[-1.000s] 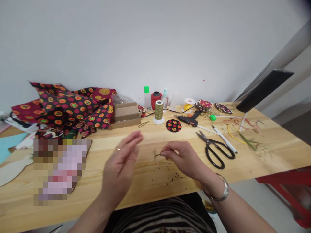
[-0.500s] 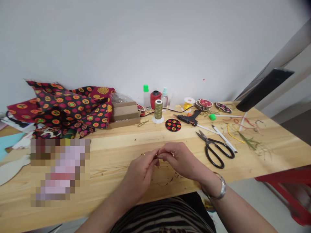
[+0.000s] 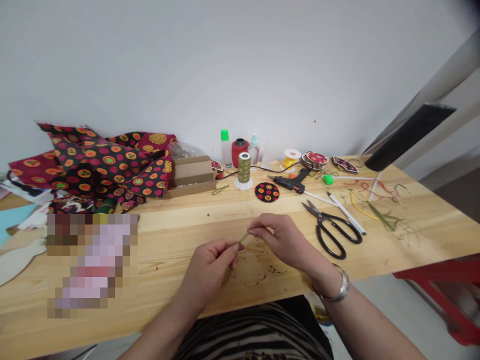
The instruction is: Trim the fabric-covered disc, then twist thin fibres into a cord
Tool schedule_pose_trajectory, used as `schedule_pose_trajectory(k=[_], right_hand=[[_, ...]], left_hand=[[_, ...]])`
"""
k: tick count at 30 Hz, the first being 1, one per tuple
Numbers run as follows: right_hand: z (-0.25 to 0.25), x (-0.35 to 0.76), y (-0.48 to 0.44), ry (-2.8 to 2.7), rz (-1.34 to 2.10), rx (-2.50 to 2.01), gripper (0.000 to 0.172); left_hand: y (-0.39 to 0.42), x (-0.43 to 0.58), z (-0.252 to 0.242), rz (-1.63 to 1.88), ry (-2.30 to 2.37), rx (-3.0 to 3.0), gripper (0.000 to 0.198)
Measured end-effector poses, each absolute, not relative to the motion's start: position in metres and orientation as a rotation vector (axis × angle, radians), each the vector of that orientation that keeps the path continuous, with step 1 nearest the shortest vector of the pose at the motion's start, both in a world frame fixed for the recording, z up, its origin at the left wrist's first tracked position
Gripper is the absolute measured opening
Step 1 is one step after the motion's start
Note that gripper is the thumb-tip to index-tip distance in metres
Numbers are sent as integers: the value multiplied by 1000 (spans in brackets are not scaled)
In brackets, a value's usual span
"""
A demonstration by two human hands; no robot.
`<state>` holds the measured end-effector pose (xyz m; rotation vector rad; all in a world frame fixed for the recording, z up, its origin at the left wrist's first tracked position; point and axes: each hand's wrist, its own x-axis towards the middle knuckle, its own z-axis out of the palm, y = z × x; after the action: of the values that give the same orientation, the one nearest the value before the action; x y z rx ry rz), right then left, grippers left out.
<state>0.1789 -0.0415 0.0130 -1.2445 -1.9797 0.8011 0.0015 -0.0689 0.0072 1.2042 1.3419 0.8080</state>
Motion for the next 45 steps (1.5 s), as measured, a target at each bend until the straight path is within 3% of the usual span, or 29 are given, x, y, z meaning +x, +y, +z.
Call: schedule_pose_trajectory(k=[6, 21, 30, 33, 37, 42, 45], right_hand=[[8, 183, -42, -1839, 728, -1267, 12], [-3, 256, -69, -1815, 199, -1666, 18], [-19, 298, -83, -1980, -296, -2276, 21], [-26, 305, -86, -1961, -256, -2322, 22], [-20, 307, -84, -1886, -86, -2393, 38], [4, 300, -84, -1679, 352, -2457, 42], [15, 280, -94, -1609, 820, -2051, 40]], left_hand=[[-70, 1, 4, 865, 1362, 925, 29], [-69, 0, 2, 948, 1355, 892, 19], [-70, -7, 0, 983, 1376, 870, 25], [-70, -8, -3, 950, 1381, 885, 30], [-69, -7, -5, 928, 1407, 894, 37], [-70, -9, -6, 926, 1409, 879, 42], [-70, -9, -7, 930, 1404, 871, 42]])
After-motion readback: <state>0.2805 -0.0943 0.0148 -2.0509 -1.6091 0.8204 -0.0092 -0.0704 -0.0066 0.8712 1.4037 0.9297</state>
